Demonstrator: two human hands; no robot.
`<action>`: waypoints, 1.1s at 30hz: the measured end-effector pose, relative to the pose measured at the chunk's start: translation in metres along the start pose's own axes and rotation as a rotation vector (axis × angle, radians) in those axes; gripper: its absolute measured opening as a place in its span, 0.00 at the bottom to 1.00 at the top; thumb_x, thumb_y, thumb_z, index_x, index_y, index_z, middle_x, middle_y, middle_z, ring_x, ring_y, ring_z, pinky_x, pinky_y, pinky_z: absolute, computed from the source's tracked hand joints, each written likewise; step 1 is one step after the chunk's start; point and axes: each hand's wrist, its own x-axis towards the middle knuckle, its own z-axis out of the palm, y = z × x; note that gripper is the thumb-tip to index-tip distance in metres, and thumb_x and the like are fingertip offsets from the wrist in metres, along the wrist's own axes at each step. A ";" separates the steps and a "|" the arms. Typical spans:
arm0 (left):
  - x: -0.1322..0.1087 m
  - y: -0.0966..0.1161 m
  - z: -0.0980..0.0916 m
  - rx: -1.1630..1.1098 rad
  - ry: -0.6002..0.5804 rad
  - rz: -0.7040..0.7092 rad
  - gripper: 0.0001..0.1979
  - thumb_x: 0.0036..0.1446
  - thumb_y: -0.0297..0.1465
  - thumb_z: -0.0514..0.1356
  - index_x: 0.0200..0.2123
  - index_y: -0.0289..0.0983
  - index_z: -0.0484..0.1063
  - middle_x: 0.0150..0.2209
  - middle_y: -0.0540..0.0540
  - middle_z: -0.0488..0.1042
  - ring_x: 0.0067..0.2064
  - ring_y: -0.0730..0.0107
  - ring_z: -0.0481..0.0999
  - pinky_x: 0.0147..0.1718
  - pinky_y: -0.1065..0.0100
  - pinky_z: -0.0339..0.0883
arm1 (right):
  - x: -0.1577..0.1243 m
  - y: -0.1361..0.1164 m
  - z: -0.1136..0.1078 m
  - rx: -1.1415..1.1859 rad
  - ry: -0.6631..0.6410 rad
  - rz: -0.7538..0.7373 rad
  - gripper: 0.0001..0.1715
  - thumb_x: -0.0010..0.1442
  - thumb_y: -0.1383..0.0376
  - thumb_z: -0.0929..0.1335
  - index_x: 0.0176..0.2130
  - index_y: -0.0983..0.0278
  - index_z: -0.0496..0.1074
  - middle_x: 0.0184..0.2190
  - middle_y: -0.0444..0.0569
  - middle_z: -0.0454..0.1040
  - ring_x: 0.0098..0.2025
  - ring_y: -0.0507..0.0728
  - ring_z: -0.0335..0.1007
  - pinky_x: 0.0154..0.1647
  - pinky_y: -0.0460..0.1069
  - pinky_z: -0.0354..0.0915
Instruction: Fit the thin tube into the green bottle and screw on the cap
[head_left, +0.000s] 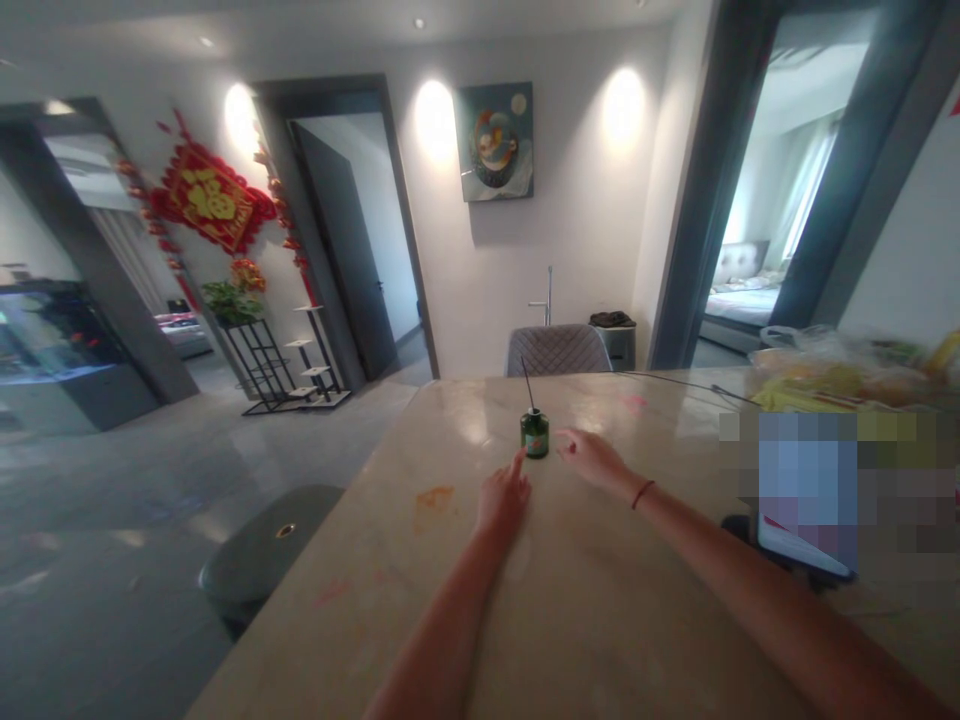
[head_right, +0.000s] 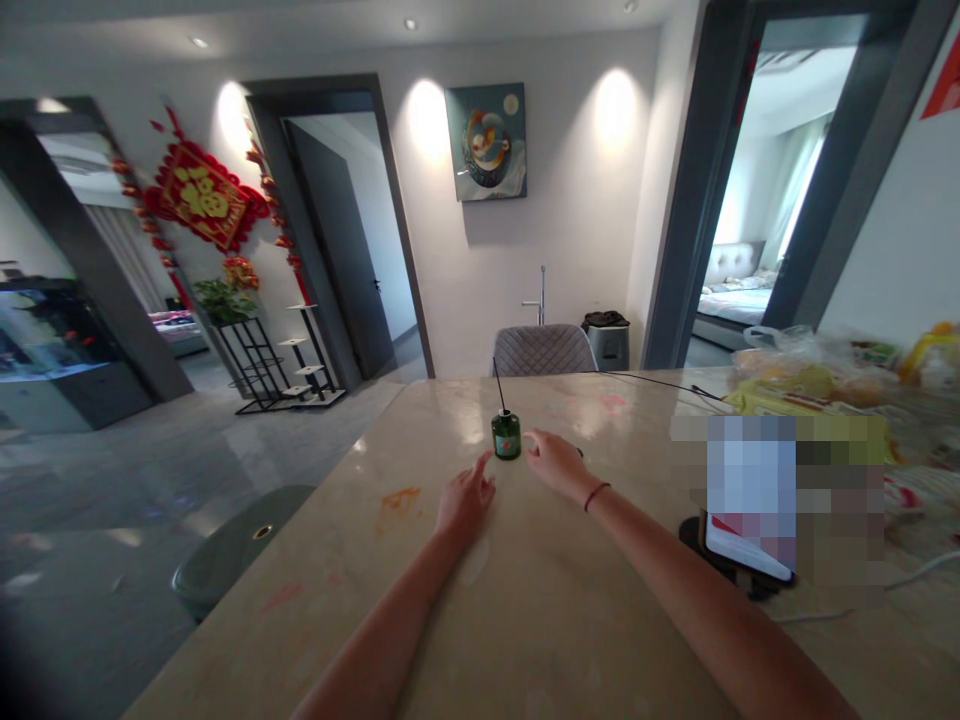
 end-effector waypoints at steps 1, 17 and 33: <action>-0.001 0.001 -0.001 -0.005 -0.001 -0.003 0.18 0.59 0.35 0.47 0.51 0.40 0.62 0.33 0.47 0.74 0.36 0.71 0.72 0.36 0.71 0.60 | 0.013 -0.005 -0.004 0.049 0.032 0.002 0.18 0.56 0.62 0.62 0.45 0.64 0.70 0.32 0.49 0.75 0.34 0.54 0.69 0.35 0.45 0.61; -0.002 0.004 -0.005 0.104 -0.072 -0.011 0.23 0.61 0.40 0.40 0.30 0.38 0.70 0.30 0.45 0.74 0.33 0.70 0.73 0.30 0.72 0.57 | 0.097 -0.019 -0.002 0.479 0.272 -0.049 0.25 0.54 0.51 0.61 0.31 0.69 0.75 0.30 0.50 0.77 0.34 0.56 0.72 0.33 0.45 0.65; -0.002 0.005 -0.006 0.059 -0.083 0.007 0.20 0.61 0.38 0.42 0.29 0.38 0.70 0.31 0.46 0.75 0.32 0.71 0.72 0.29 0.72 0.57 | 0.045 0.014 0.011 -0.043 -0.079 0.184 0.09 0.53 0.65 0.65 0.30 0.69 0.73 0.22 0.56 0.75 0.24 0.55 0.73 0.26 0.46 0.66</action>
